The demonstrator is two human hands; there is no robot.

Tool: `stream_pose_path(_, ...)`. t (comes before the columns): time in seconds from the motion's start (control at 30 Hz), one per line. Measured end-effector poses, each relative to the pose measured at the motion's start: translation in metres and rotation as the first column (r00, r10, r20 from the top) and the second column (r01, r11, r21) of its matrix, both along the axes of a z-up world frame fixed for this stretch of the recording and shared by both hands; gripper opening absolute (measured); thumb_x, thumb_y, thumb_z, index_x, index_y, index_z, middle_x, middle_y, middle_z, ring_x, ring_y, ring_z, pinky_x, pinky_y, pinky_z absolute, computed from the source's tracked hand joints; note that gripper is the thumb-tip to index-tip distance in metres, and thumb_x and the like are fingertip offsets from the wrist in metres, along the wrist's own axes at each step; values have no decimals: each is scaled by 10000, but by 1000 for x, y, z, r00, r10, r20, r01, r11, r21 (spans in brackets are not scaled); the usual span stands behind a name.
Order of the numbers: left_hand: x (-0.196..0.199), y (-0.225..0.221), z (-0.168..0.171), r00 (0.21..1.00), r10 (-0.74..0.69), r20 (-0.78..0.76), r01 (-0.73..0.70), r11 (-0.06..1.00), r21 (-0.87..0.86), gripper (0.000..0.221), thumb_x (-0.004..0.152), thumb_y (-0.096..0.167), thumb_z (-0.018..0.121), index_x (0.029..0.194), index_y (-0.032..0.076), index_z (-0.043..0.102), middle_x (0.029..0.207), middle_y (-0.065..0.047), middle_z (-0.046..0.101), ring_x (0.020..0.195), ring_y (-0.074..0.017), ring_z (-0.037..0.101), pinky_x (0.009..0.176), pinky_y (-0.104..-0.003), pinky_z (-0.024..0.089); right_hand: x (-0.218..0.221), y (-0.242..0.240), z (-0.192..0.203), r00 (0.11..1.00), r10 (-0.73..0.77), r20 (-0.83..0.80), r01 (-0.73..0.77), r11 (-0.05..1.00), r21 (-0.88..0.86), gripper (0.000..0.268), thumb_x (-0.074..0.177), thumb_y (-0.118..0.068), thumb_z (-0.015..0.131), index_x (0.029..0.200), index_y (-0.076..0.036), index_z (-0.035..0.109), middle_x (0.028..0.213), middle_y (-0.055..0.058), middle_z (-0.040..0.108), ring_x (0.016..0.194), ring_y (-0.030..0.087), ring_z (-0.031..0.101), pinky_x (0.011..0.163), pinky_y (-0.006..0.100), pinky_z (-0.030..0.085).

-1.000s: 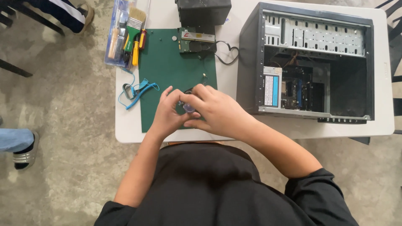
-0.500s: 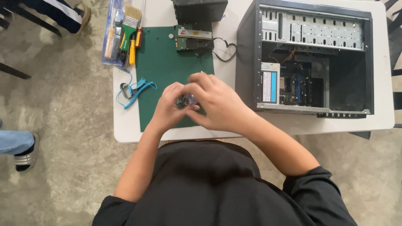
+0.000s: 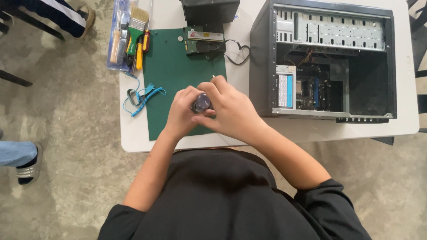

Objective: Disassembling and inspecting a computer cooling fan and heatsink assembly using a screwdriver on a repair bench.

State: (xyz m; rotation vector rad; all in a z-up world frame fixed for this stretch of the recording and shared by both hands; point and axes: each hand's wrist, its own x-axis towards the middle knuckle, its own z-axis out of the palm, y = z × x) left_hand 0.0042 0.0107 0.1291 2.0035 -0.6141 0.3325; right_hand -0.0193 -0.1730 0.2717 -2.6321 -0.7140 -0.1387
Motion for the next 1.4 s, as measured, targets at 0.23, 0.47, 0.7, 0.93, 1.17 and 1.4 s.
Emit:
stream_pose_path(0.23, -10, 1, 49, 971, -226, -78, 204, 955, -217, 206, 961, 79, 757, 1131, 80, 639, 1131, -118, 630, 1152, -395, 651, 1036, -488, 498, 4, -6, 18, 980, 196, 16, -196, 980, -35, 510, 971, -3, 575, 1415, -254, 561, 1369, 26, 578, 1185, 338, 687, 931, 430, 562)
stream_pose_path(0.47, -10, -11, 7, 996, -29, -84, 23, 997, -72, 367, 868, 174, 842, 1155, 134, 617, 1048, -25, 623, 986, -282, 665, 890, -386, 555, -4, -9, -13, 981, 0, -197, 29, 989, 145, 746, 858, -287, 855, 1486, -216, 460, 1338, 87, 528, 1161, 405, 686, 913, 498, 615)
stream_pose_path(0.7, -8, 25, -79, 989, 119, -84, -72, 901, 428, 375, 923, 215, 770, 1285, 246, 676, 1186, 4, 623, 1040, -307, 676, 875, -470, 556, -22, -65, -1, 959, -281, -38, 273, 880, 389, 365, 947, -270, 859, 1253, -172, 687, 1054, 33, 690, 973, 263, 749, 830, 347, 611)
stream_pose_path(0.93, -34, 17, -136, 987, 158, 31, -146, 797, 586, 285, 856, 441, 828, 1120, 378, 738, 1084, 115, 617, 954, -173, 658, 893, -378, 491, -97, -106, -67, 802, -547, -238, 512, 426, 746, 395, 1069, -310, 664, 1306, -11, 560, 1115, 130, 612, 982, 240, 710, 843, 393, 676)
stream_pose_path(1.17, -27, 5, -121, 976, 216, -35, -183, 892, 413, 78, 986, 356, 717, 986, 280, 698, 978, 108, 687, 889, -164, 662, 877, -366, 429, -150, -112, -173, 526, -414, -743, 627, -402, 667, 334, 1098, -369, 573, 1214, -70, 482, 1151, 87, 577, 1016, 199, 683, 1005, 389, 640)
stream_pose_path(1.4, -49, 20, -68, 894, 94, -438, -148, 985, -90, 216, 1068, 252, 606, 1121, 115, 765, 1042, -43, 758, 957, -202, 708, 876, -332, 532, -149, -119, -176, 593, -340, -730, 553, -488, 676, 517, 1067, -472, 534, 1318, -21, 496, 1159, 242, 661, 1077, 330, 700, 990, 518, 624)
